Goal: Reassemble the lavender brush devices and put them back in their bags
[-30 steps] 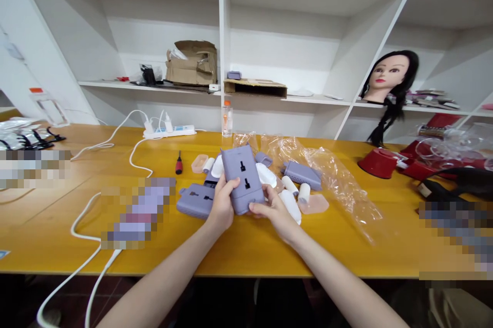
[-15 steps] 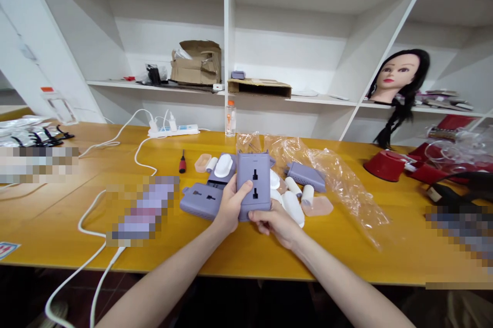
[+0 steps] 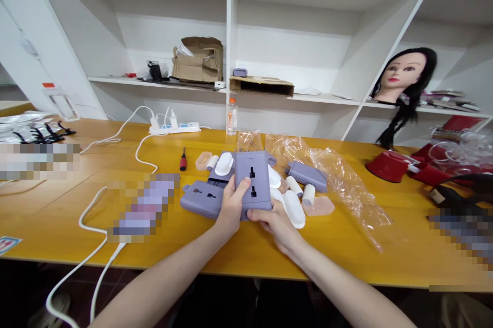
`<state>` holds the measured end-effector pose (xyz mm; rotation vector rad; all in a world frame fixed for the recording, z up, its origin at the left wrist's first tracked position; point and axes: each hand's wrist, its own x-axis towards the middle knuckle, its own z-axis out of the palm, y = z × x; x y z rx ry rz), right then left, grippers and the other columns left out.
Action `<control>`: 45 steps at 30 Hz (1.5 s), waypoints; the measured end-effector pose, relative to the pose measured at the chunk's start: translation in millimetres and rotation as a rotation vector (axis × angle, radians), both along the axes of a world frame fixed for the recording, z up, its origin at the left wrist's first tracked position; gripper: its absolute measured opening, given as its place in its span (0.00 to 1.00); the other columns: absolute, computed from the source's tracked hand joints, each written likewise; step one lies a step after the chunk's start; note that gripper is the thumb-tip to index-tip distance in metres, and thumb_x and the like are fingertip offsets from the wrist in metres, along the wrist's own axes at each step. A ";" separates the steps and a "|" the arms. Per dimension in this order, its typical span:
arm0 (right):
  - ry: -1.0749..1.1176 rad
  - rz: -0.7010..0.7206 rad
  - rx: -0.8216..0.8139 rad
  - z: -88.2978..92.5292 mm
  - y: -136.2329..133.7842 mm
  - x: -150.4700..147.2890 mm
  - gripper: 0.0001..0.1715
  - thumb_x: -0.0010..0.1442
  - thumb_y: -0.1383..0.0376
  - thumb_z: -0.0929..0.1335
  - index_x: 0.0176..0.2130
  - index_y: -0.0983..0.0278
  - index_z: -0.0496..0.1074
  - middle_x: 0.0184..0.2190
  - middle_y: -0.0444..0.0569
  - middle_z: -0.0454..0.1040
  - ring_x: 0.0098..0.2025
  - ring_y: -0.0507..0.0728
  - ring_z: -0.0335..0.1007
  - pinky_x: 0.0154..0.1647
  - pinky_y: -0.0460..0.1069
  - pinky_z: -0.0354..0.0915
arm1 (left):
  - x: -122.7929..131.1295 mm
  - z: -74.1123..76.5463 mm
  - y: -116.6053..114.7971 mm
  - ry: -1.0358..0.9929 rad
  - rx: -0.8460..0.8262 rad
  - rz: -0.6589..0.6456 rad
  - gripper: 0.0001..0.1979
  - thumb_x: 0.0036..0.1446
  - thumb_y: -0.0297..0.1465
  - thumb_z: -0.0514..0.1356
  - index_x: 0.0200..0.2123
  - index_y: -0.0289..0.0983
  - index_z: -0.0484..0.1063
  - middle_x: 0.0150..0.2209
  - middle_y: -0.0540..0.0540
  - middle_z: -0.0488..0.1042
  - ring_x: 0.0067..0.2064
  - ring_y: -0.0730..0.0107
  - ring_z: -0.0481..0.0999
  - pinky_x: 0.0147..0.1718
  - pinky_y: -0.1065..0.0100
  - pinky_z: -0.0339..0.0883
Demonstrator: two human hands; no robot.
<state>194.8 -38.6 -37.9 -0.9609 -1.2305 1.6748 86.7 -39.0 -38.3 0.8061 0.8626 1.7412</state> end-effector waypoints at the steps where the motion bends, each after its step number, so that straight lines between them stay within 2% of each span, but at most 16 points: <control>1: -0.003 -0.001 0.003 -0.3 0.3 0.2 0.17 0.36 0.72 0.72 0.31 0.64 0.73 0.18 0.38 0.67 0.20 0.48 0.55 0.21 0.44 0.51 | 0.4 0.3 0.1 -0.002 -0.002 0.004 0.16 0.49 0.39 0.61 0.39 0.35 0.70 0.34 0.47 0.76 0.35 0.67 0.74 0.35 0.68 0.67; 8: 0.010 0.000 0.049 -5.0 2.5 -1.0 0.16 0.36 0.71 0.72 0.31 0.65 0.73 0.23 0.41 0.72 0.26 0.52 0.63 0.29 0.46 0.60 | 1.8 -2.3 1.0 0.010 0.031 0.052 0.15 0.49 0.39 0.61 0.37 0.36 0.71 0.32 0.48 0.75 0.33 0.69 0.74 0.34 0.69 0.67; 13: 0.098 0.066 0.017 -4.2 3.8 -0.5 0.19 0.35 0.71 0.73 0.33 0.64 0.73 0.25 0.42 0.73 0.30 0.53 0.65 0.33 0.48 0.62 | -2.0 -1.2 1.3 0.023 0.035 0.014 0.15 0.48 0.38 0.62 0.37 0.36 0.70 0.32 0.48 0.76 0.34 0.68 0.74 0.34 0.69 0.67; 19: 0.068 0.077 -0.008 -4.6 3.6 2.1 0.16 0.35 0.71 0.73 0.30 0.64 0.72 0.17 0.38 0.65 0.20 0.47 0.54 0.22 0.44 0.52 | -7.8 2.1 3.7 -0.037 -0.040 -0.087 0.17 0.46 0.40 0.63 0.36 0.34 0.71 0.30 0.47 0.76 0.31 0.67 0.74 0.32 0.67 0.68; 26: 0.023 0.023 0.012 -1.4 2.4 0.9 0.12 0.36 0.69 0.73 0.26 0.64 0.70 0.15 0.37 0.62 0.18 0.47 0.49 0.19 0.44 0.47 | -9.2 2.9 6.7 -0.077 -0.081 -0.115 0.20 0.44 0.40 0.64 0.38 0.34 0.72 0.34 0.45 0.77 0.34 0.65 0.75 0.34 0.67 0.68; 30: -0.027 0.048 0.012 0.7 2.3 1.2 0.11 0.36 0.70 0.72 0.26 0.64 0.71 0.15 0.38 0.64 0.20 0.48 0.53 0.21 0.45 0.51 | -11.8 3.8 9.1 -0.035 -0.064 -0.058 0.19 0.42 0.39 0.66 0.37 0.35 0.72 0.35 0.45 0.77 0.35 0.65 0.75 0.35 0.67 0.68; 34: -0.037 0.091 0.075 -2.3 1.8 0.9 0.14 0.35 0.71 0.72 0.29 0.65 0.73 0.21 0.41 0.71 0.25 0.51 0.61 0.28 0.47 0.58 | -13.0 6.8 10.0 -0.030 -0.167 0.021 0.19 0.39 0.39 0.68 0.35 0.34 0.73 0.33 0.44 0.77 0.32 0.67 0.75 0.33 0.66 0.69; 39: -0.071 0.059 0.129 -7.6 -0.1 0.5 0.14 0.35 0.71 0.73 0.28 0.65 0.72 0.22 0.41 0.71 0.26 0.52 0.62 0.30 0.47 0.59 | -11.9 9.2 8.4 -0.078 -0.241 -0.003 0.20 0.40 0.41 0.67 0.33 0.33 0.72 0.28 0.45 0.76 0.27 0.68 0.74 0.29 0.66 0.70; 45: -0.091 0.045 0.181 -8.6 -1.3 -1.0 0.15 0.36 0.70 0.73 0.30 0.64 0.73 0.24 0.41 0.72 0.27 0.53 0.63 0.31 0.49 0.60 | -13.1 9.5 8.9 -0.108 -0.229 -0.014 0.19 0.40 0.40 0.67 0.34 0.33 0.73 0.25 0.47 0.75 0.25 0.69 0.73 0.28 0.66 0.70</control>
